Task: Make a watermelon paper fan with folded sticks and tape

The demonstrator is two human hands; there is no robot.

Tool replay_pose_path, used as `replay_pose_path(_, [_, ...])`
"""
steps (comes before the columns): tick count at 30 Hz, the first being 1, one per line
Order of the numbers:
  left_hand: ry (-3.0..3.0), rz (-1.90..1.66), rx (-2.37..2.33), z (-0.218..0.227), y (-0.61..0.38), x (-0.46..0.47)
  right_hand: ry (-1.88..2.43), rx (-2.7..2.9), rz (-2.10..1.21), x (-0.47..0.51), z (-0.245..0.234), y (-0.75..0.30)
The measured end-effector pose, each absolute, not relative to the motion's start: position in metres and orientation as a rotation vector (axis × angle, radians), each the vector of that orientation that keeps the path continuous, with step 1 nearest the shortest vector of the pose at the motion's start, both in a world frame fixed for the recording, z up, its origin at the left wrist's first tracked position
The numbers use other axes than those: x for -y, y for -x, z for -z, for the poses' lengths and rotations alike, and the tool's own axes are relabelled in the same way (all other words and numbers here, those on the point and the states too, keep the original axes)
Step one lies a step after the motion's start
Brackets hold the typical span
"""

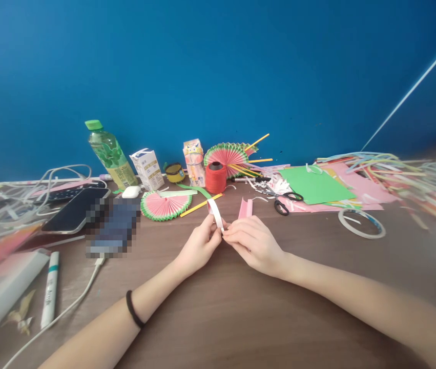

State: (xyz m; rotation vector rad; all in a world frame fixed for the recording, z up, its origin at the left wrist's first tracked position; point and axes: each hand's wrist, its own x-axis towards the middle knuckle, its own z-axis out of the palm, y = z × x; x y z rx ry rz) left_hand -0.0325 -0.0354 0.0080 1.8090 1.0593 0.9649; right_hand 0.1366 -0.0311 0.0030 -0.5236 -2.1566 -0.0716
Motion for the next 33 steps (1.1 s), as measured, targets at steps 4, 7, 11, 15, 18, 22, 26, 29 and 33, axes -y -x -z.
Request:
replay_pose_path(4, [-1.791,-0.965,-1.05,-0.0073,0.0321,0.0352,0.522,2.165,0.086,0.0318,-0.0037,-0.1374])
replay_pose_path(7, [-1.773,-0.962,-1.037,-0.006,0.0323,0.0349,0.514,2.17,0.088,0.0324,-0.004,-0.138])
replay_pose_path(11, [-1.733,-0.99,-0.996,-0.0051,0.0334,0.0337,0.479,2.184,0.075,0.0335,-0.0038,-0.1384])
replay_pose_path(15, [-1.715,-0.997,-1.016,-0.007,0.0342,0.0328,0.502,2.189,0.037,0.0337,-0.0023,-0.1385])
replay_pose_path(18, [-1.732,-0.983,-1.021,-0.008,0.0342,0.0328,0.512,2.178,0.003,0.0336,-0.0013,-0.1384])
replay_pose_path(22, [-1.748,-0.976,-0.98,-0.0074,0.0336,0.0336,0.512,2.17,-0.025,0.0342,-0.0016,-0.1379])
replay_pose_path(26, [-1.824,-0.967,-1.035,-0.0077,0.0328,0.0347,0.519,2.15,-0.033,0.0347,-0.0026,-0.1377])
replay_pose_path(29, [-1.893,-0.939,-1.134,-0.0072,0.033,0.0351,0.507,2.132,-0.029,0.035,-0.0031,-0.1377])
replay_pose_path(33, [-1.919,-0.931,-1.226,-0.0045,0.034,0.0349,0.482,2.139,-0.018,0.0353,-0.0019,-0.1378])
